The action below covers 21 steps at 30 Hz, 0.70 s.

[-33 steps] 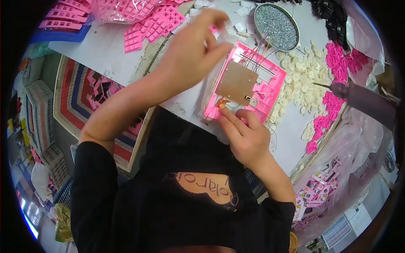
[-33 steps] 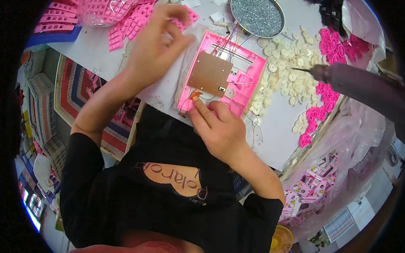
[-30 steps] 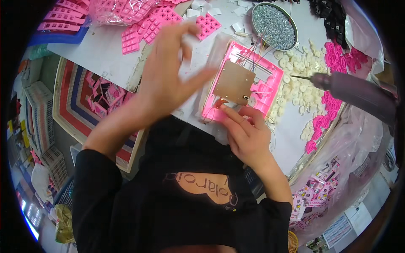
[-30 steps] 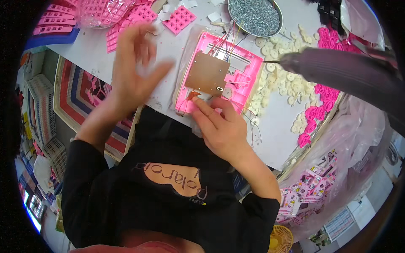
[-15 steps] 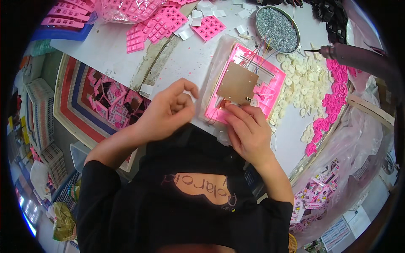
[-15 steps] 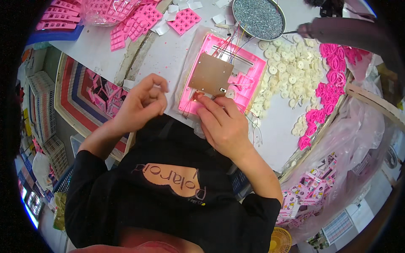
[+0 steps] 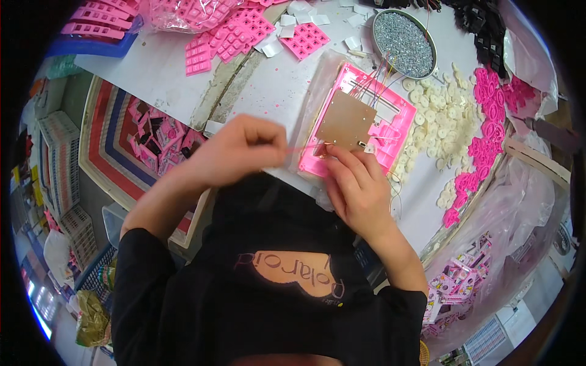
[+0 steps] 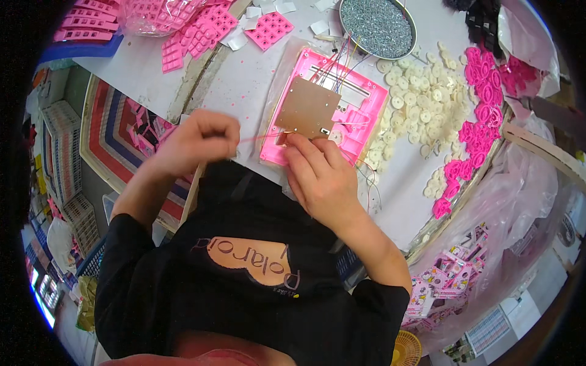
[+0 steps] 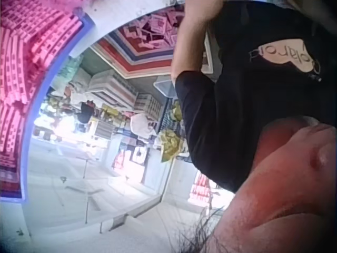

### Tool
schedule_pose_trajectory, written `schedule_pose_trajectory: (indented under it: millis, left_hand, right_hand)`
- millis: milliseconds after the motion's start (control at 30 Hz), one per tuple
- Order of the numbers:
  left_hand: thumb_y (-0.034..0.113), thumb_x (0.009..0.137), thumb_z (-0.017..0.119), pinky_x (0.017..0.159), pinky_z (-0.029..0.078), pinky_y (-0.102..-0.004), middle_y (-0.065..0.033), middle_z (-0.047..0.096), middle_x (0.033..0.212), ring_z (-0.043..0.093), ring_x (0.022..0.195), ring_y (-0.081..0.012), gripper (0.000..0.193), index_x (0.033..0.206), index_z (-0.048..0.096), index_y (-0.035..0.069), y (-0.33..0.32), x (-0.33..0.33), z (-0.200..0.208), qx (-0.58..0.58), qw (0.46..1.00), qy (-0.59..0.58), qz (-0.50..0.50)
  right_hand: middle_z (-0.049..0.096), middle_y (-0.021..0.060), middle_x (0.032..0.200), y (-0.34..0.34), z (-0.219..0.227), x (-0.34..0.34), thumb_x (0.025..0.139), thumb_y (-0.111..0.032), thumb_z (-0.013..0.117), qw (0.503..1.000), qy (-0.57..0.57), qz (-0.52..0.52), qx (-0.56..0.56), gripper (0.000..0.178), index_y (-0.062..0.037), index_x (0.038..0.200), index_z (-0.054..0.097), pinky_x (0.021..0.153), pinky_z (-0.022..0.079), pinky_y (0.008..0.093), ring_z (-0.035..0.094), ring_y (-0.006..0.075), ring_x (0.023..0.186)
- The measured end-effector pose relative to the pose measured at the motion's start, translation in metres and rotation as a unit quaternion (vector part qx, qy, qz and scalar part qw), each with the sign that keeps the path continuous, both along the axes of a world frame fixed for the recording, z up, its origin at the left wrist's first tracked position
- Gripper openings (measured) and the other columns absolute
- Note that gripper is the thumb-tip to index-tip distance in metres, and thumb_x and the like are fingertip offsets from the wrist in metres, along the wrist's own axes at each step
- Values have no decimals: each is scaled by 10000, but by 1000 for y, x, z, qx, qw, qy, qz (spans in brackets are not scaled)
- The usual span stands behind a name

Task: Assembling a plastic toy piggy bank, including installing a circuit board and decorative parts using an electric screwdriver.

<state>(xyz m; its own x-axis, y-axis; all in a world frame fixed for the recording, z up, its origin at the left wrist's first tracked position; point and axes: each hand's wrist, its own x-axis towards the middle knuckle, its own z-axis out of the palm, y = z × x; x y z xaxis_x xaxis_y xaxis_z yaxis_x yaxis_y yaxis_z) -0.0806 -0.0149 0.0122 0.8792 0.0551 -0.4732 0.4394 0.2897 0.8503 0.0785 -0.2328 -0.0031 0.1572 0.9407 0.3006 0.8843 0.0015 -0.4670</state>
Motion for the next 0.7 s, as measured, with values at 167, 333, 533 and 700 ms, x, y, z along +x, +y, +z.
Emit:
schedule_pose_trajectory:
  millis: [167, 333, 533, 700]
  left_hand:
    - [122, 939, 535, 552, 386, -227, -89, 648, 918, 513, 653, -115, 169, 810, 598, 33, -5, 46, -4, -166, 971, -50, 162]
    - [175, 1015, 520, 551, 401, -225, -124, 662, 956, 534, 692, -109, 219, 901, 619, 16, -8, 59, -13, -231, 961, -84, 129]
    - [164, 1038, 501, 642, 426, -225, -91, 667, 976, 547, 738, -83, 247, 1018, 657, -27, -11, 53, -8, -19, 982, -161, 100]
    - [34, 979, 537, 726, 464, -243, -64, 676, 991, 567, 783, -94, 151, 996, 676, -24, -25, 48, -1, -1, 972, -209, 108]
  right_hand:
    - [609, 80, 1382, -4, 6, -11, 758, -193, 781, 995, -46, 0, -87, 510, -63, 1234, 649, 809, 497, 355, 596, 256, 992]
    - [569, 41, 1462, -7, 10, -9, 772, -274, 774, 986, -79, 41, -142, 568, -88, 1291, 635, 825, 467, 347, 571, 237, 1038]
    - [579, 31, 1455, -7, 13, 4, 784, -243, 765, 986, -52, 97, -128, 528, -109, 1280, 645, 806, 486, 347, 579, 237, 1009]
    - [648, 91, 1290, -19, -3, 17, 785, -71, 753, 993, 107, 46, -33, 501, -94, 1274, 648, 743, 522, 351, 614, 260, 897]
